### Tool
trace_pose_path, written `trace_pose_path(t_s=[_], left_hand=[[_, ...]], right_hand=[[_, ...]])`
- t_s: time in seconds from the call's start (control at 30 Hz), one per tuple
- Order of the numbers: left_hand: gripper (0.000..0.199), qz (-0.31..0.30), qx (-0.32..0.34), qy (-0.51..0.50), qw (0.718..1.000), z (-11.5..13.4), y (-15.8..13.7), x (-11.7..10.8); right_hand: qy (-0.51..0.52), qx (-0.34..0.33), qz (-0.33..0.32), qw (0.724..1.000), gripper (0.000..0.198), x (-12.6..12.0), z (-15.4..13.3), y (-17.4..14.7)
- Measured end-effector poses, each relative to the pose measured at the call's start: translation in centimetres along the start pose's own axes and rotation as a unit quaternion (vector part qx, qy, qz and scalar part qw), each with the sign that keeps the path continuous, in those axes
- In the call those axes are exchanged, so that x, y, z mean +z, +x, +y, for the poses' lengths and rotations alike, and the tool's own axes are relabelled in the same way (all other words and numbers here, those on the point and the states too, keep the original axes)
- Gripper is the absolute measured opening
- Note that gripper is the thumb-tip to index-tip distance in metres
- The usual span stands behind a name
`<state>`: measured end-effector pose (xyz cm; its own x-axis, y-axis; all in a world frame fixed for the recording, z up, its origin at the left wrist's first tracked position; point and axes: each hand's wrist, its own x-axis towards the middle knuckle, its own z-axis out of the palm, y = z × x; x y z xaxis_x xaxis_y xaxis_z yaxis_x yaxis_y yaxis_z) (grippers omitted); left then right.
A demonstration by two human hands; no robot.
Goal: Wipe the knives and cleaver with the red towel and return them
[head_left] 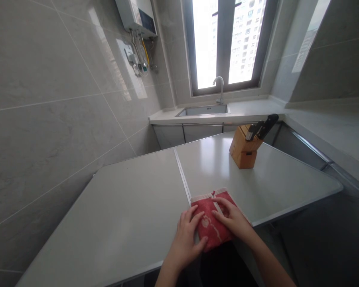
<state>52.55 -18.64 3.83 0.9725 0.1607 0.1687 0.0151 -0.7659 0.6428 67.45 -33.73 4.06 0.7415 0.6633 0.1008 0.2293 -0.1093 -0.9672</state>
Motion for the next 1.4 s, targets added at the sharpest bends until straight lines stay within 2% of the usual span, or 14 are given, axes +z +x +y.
trace_pose_path(t_s=[0.07,0.17,0.37,0.53,0.8,1.1,1.4], left_hand=[[0.059,-0.002,0.003,0.004,1.000,0.0,0.0,0.0],[0.059,-0.003,0.003,0.006,1.000,-0.1,0.0,0.1],[0.068,0.016,-0.001,-0.009,1.000,-0.2,0.0,0.1],[0.065,0.031,0.002,-0.022,0.999,0.1,0.0,0.1],[0.056,0.020,0.024,-0.011,0.999,0.9,0.5,0.5],[0.052,0.001,0.020,0.012,1.000,1.9,1.2,0.9],[0.054,-0.010,0.022,0.001,1.000,2.4,1.5,1.3]], right_hand=[[-0.077,-0.017,0.014,0.997,0.035,0.0,0.4,0.1],[-0.133,-0.041,0.016,0.990,0.035,0.3,1.0,0.2],[-0.172,-0.076,0.028,0.982,0.042,0.4,1.3,0.2],[-0.186,-0.111,0.061,0.974,0.040,-1.7,0.5,0.2],[-0.225,-0.087,0.056,0.969,0.040,-4.8,2.3,0.2],[-0.248,-0.088,0.067,0.962,0.042,-5.1,4.9,0.4],[-0.241,-0.084,0.080,0.964,0.041,-5.6,5.7,0.7]])
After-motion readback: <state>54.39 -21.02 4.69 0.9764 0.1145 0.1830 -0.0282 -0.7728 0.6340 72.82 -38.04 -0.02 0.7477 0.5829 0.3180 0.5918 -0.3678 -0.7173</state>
